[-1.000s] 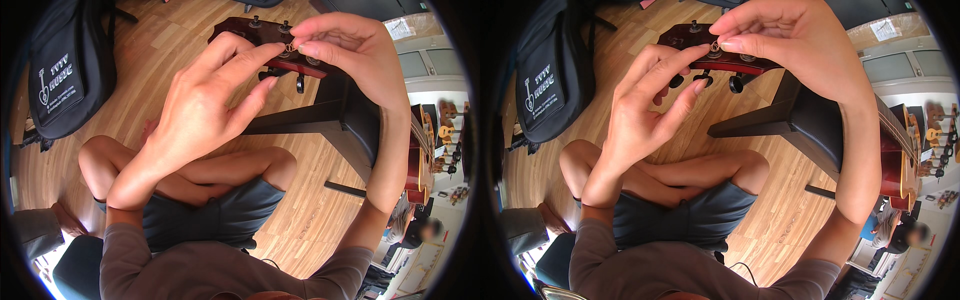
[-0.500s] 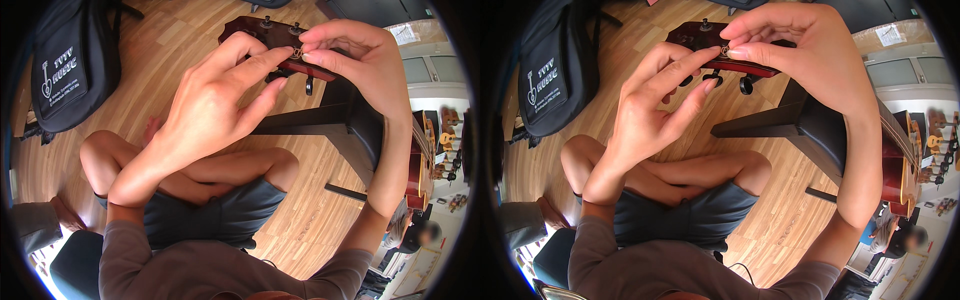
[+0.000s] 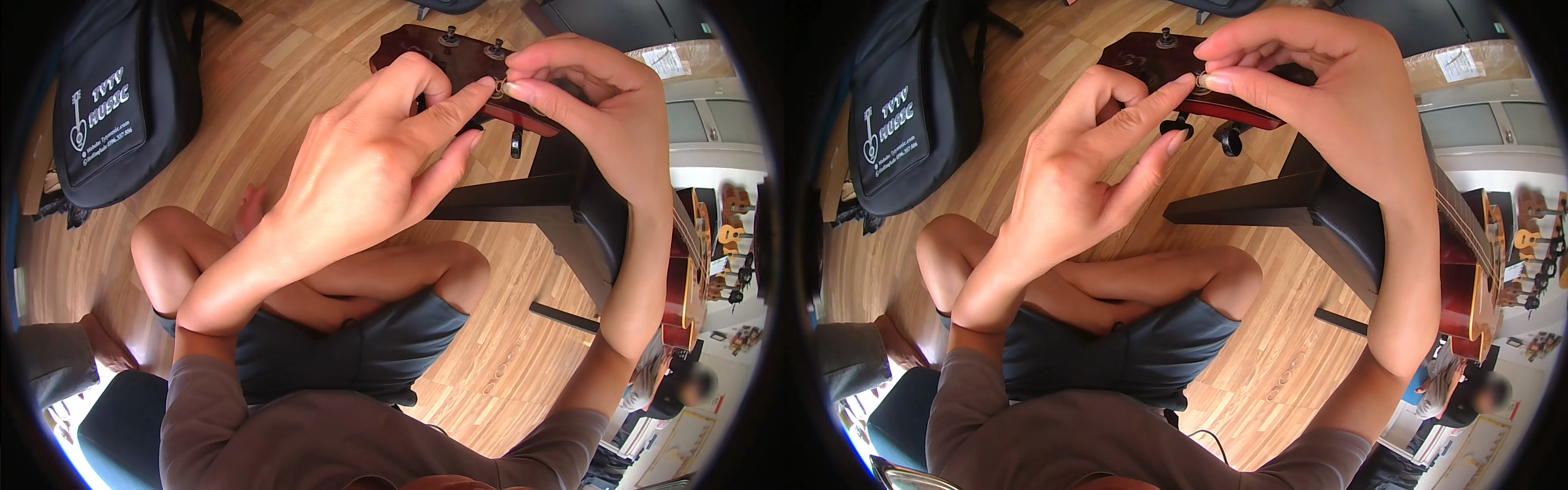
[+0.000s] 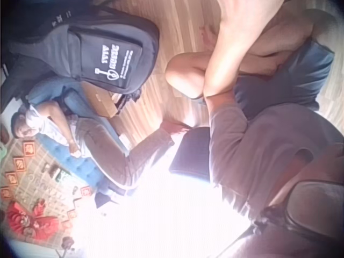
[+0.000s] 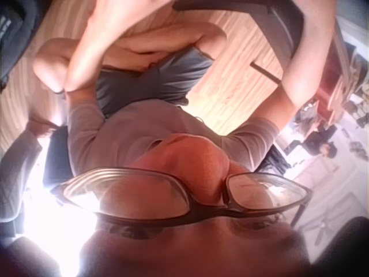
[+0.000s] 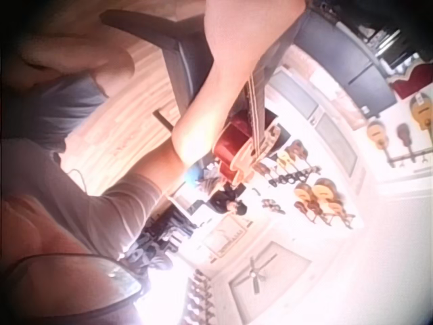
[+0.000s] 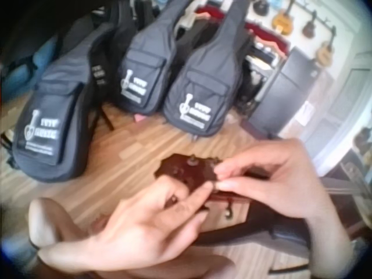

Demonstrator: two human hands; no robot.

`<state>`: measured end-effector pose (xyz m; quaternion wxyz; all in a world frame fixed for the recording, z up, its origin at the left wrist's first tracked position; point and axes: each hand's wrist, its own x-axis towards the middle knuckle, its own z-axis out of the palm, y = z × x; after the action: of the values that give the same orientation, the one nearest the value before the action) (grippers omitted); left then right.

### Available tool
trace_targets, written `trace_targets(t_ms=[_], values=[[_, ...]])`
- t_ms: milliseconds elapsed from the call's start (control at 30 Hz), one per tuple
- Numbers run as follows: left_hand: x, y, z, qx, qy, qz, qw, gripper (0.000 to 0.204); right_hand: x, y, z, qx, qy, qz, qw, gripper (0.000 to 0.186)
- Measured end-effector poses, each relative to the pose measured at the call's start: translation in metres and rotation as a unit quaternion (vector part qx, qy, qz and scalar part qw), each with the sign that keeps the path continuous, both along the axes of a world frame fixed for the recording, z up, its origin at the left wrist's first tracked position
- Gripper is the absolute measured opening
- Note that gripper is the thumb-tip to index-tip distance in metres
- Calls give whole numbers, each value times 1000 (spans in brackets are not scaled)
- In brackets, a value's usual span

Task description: The person threads a guitar string through the tuning peg on the headstock, winds it around the post, and adjusts the tension by turning the tuning peg. The person repeats this process for multiple strings.

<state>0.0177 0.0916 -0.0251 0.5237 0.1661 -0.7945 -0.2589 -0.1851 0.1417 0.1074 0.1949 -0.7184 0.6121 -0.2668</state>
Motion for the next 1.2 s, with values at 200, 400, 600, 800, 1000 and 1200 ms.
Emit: trace_targets(t_ms=[200,400,600,800,1000,1200], values=[[0,0,-1,-39,-11,33,999,46,13,2,6,-1,118,-4,993,14],[-4,3,0,-63,-26,62,996,46,10,3,4,-46,147,27,988,12],[-6,4,-1,-72,-29,81,994,45,14,1,3,-47,153,11,987,11],[-9,6,-1,-76,-28,87,993,45,19,2,1,-23,93,-35,995,11],[-12,6,1,-75,-38,105,991,43,37,-2,7,-67,137,-33,988,11],[-13,5,1,-64,-48,102,992,42,35,-16,15,94,25,-143,985,13]])
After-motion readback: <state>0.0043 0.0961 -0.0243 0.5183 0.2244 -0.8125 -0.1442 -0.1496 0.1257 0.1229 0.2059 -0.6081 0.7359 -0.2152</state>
